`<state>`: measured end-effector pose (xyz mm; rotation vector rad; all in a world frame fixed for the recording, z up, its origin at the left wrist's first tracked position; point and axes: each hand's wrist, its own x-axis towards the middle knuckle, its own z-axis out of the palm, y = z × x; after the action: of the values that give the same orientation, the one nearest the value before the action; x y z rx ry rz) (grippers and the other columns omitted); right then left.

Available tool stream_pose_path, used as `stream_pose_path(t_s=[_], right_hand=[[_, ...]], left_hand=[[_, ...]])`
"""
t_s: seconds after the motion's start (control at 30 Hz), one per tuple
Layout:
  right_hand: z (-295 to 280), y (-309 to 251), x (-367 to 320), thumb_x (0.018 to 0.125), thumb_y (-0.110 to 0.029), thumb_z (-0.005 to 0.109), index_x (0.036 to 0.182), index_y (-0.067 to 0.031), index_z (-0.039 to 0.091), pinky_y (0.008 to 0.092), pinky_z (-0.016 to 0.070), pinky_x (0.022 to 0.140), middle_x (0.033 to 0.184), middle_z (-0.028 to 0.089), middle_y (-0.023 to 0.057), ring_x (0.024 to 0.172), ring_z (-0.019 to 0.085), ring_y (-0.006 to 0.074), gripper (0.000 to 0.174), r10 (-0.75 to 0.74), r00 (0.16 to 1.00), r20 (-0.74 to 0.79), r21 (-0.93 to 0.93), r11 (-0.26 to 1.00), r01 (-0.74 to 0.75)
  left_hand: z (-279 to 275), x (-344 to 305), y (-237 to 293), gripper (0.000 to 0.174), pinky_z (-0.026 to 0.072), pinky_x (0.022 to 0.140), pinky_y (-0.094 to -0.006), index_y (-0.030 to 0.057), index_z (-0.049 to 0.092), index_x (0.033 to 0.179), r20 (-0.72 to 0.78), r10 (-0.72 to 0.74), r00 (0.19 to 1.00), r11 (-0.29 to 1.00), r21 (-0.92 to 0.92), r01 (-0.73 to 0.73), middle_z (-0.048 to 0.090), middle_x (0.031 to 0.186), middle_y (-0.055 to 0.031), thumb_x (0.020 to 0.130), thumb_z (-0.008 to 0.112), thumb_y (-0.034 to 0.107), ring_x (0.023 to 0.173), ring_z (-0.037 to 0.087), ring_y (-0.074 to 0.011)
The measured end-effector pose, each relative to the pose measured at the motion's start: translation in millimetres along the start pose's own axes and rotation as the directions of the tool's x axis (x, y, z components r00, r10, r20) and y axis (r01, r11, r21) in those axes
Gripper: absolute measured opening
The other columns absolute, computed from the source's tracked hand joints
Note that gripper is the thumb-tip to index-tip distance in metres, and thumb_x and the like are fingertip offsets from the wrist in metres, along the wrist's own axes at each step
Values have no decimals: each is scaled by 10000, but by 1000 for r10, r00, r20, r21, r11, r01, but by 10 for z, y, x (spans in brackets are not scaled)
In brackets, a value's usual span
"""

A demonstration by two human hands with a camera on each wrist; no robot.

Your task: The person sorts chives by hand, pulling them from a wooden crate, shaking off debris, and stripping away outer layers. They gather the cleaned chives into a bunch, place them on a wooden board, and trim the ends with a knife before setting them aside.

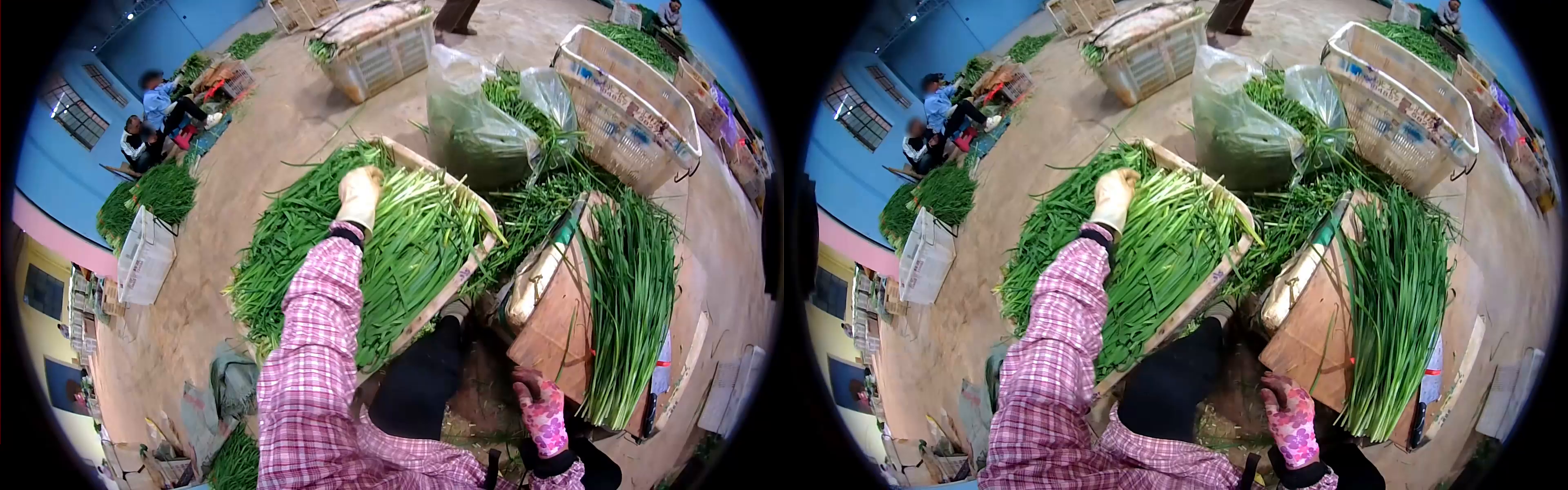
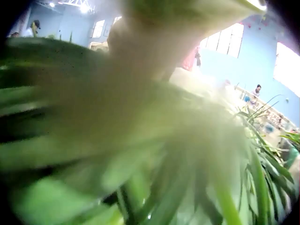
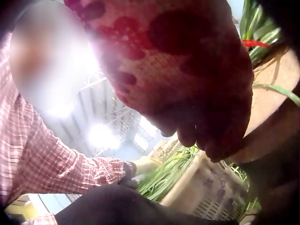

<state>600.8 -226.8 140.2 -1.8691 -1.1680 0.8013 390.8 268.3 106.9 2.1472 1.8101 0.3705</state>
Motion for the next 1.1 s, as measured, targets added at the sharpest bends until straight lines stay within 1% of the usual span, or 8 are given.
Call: stream_pose_path(t_s=[0.3,0.4,0.5,0.57,0.7,0.73,0.93,1.1], right_hand=[[162,-103,113,859,22,668,1030,-11,690,348,528,867,1065,706,150,1004,680,300,176,3,999,49,80,997,-7],[170,-34,105,859,33,663,1027,-7,691,341,530,864,1060,708,151,1000,684,295,175,-5,998,59,28,1000,3],[162,16,103,853,-12,684,1033,-42,699,376,524,872,1073,706,135,1000,670,314,183,-9,998,58,2,1000,9],[167,16,105,852,-16,686,1033,-43,700,380,524,873,1075,706,134,998,670,317,183,-17,999,50,-1,1000,17],[142,35,86,855,12,671,1027,-14,695,357,530,869,1072,710,146,995,685,307,175,-3,999,39,20,1000,3],[145,45,82,855,10,672,1027,-15,695,359,529,870,1075,710,144,996,684,308,175,10,999,37,34,999,-11],[130,12,97,848,-41,693,1022,-69,698,399,516,877,1072,700,125,999,651,332,176,-9,998,62,-5,1000,10],[116,-111,128,855,-52,692,1031,-66,690,403,514,882,1083,696,128,1009,646,333,177,-51,995,89,-8,999,52]], left_hand=[[3,-53,172,288,519,942,-410,178,710,1154,113,-119,986,972,217,93,703,1155,-108,898,643,291,1088,659,-300],[61,90,282,313,515,960,-382,161,689,1191,59,208,976,953,212,-215,659,1230,-133,922,595,290,1104,637,-295],[307,226,275,1177,369,1129,-335,-60,182,1534,469,160,869,987,-90,-133,387,1518,-249,770,720,656,1403,405,-321],[247,158,386,1294,321,1158,-331,-43,154,1544,522,117,845,978,87,-189,387,1525,-236,687,732,735,1412,394,-323],[193,327,486,1053,462,1025,-352,-36,411,1456,496,16,868,977,177,-119,611,1321,-212,679,851,521,1200,604,-317],[161,300,517,646,522,928,-374,6,709,1134,468,-46,882,988,151,-29,707,1137,-184,668,854,429,1026,685,-309],[272,222,544,454,529,821,-317,32,705,1119,340,57,939,962,234,-143,738,1010,-109,711,801,209,886,692,-195],[-71,251,442,337,548,789,-312,68,765,1028,452,4,892,971,-215,105,752,895,-100,697,807,116,763,696,-176]])
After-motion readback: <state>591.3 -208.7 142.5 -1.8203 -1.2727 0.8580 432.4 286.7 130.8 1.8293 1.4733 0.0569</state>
